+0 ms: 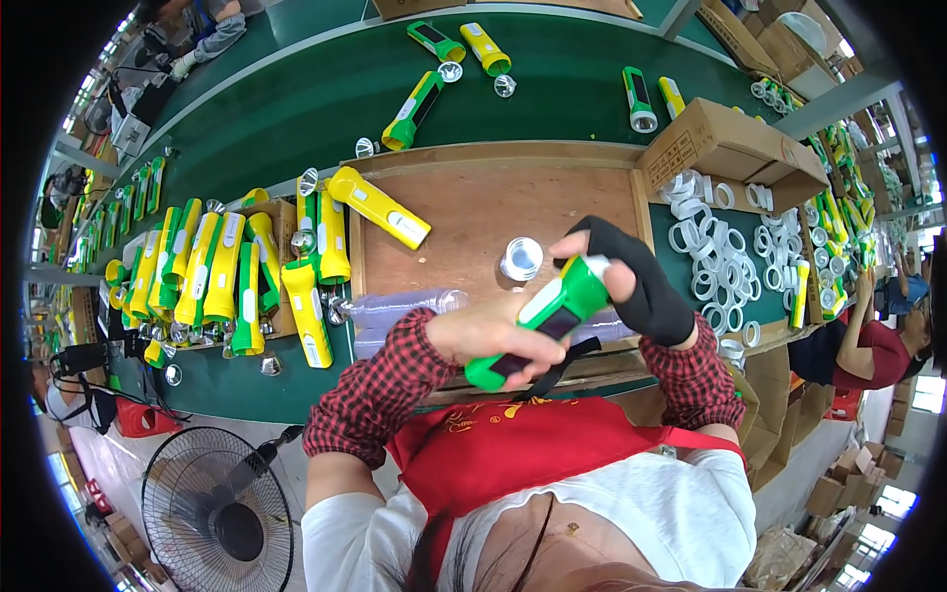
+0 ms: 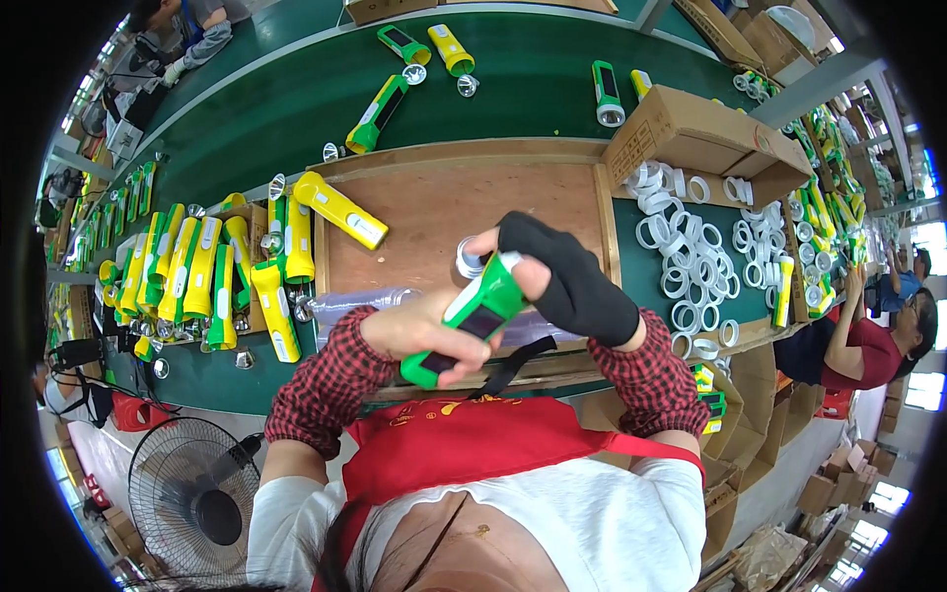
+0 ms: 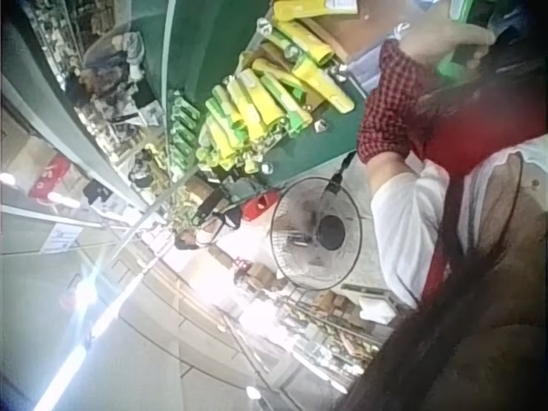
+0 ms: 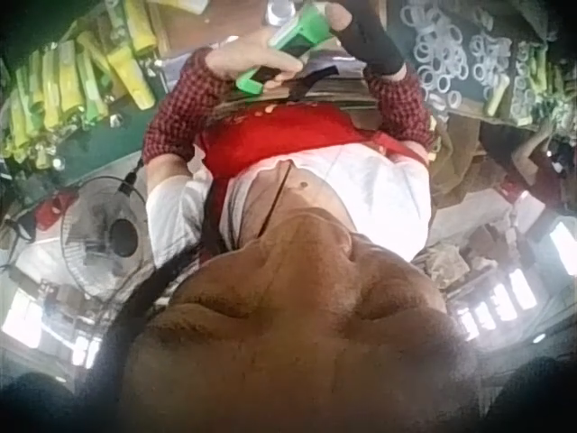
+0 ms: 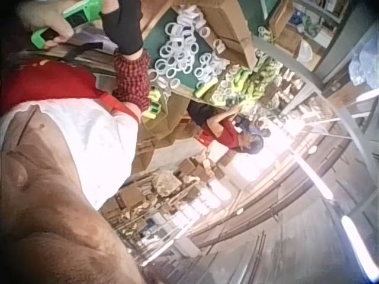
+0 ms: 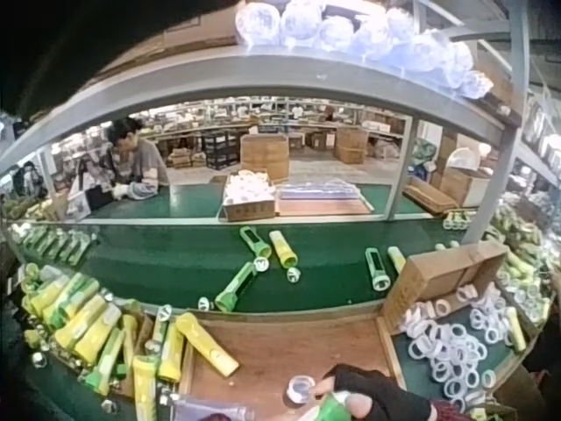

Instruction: Assembling the components of hand-held flashlights on a production conveyor belt.

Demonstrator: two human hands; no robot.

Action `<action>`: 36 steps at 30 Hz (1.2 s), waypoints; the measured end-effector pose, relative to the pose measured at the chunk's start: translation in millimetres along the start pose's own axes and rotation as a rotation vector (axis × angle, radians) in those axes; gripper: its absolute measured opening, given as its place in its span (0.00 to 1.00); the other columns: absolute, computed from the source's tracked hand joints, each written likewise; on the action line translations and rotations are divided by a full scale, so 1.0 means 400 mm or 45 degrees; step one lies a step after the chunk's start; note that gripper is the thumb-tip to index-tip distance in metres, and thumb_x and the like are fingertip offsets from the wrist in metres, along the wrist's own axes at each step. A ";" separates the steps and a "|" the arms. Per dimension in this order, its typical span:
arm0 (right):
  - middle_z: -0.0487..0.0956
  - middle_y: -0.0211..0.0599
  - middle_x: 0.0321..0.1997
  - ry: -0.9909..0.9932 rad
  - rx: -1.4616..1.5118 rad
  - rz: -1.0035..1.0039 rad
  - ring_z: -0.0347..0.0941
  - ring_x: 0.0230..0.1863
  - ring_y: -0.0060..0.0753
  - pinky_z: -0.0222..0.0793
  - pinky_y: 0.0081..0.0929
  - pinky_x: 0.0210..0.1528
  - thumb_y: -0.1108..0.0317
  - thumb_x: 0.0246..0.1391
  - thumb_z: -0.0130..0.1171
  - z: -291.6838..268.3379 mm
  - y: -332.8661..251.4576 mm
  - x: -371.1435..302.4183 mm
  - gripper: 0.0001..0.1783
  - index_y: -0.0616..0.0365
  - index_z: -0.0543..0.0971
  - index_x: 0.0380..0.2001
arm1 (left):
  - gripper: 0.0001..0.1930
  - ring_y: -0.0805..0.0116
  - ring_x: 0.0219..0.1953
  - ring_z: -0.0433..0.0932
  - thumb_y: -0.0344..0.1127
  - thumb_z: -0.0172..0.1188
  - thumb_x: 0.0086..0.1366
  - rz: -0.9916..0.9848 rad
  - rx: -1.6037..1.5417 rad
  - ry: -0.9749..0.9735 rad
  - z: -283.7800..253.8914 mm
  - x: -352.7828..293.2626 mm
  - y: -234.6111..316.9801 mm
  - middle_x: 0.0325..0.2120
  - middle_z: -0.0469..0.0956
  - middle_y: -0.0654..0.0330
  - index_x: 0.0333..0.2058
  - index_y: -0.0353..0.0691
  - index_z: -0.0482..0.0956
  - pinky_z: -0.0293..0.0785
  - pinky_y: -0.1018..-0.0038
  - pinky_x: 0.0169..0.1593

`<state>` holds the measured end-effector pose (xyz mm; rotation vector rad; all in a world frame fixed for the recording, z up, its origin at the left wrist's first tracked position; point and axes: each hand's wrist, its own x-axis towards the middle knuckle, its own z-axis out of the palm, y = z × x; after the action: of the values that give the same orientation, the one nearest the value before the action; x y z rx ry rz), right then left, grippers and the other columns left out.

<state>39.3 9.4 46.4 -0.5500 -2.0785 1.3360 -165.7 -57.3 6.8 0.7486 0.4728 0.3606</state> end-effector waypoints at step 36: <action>0.76 0.37 0.38 0.962 -0.092 0.504 0.74 0.32 0.31 0.69 0.26 0.34 0.49 0.67 0.44 -0.196 0.417 0.250 0.24 0.63 0.72 0.43 | 0.30 0.49 0.41 0.73 0.44 0.65 0.48 1.157 2.216 1.008 -0.483 0.338 0.403 0.38 0.72 0.49 0.47 0.36 0.68 0.71 0.60 0.45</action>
<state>22.9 192.3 -55.2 -1.3164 -1.4310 1.0164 -178.3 224.5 -38.2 2.5811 1.1982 1.1401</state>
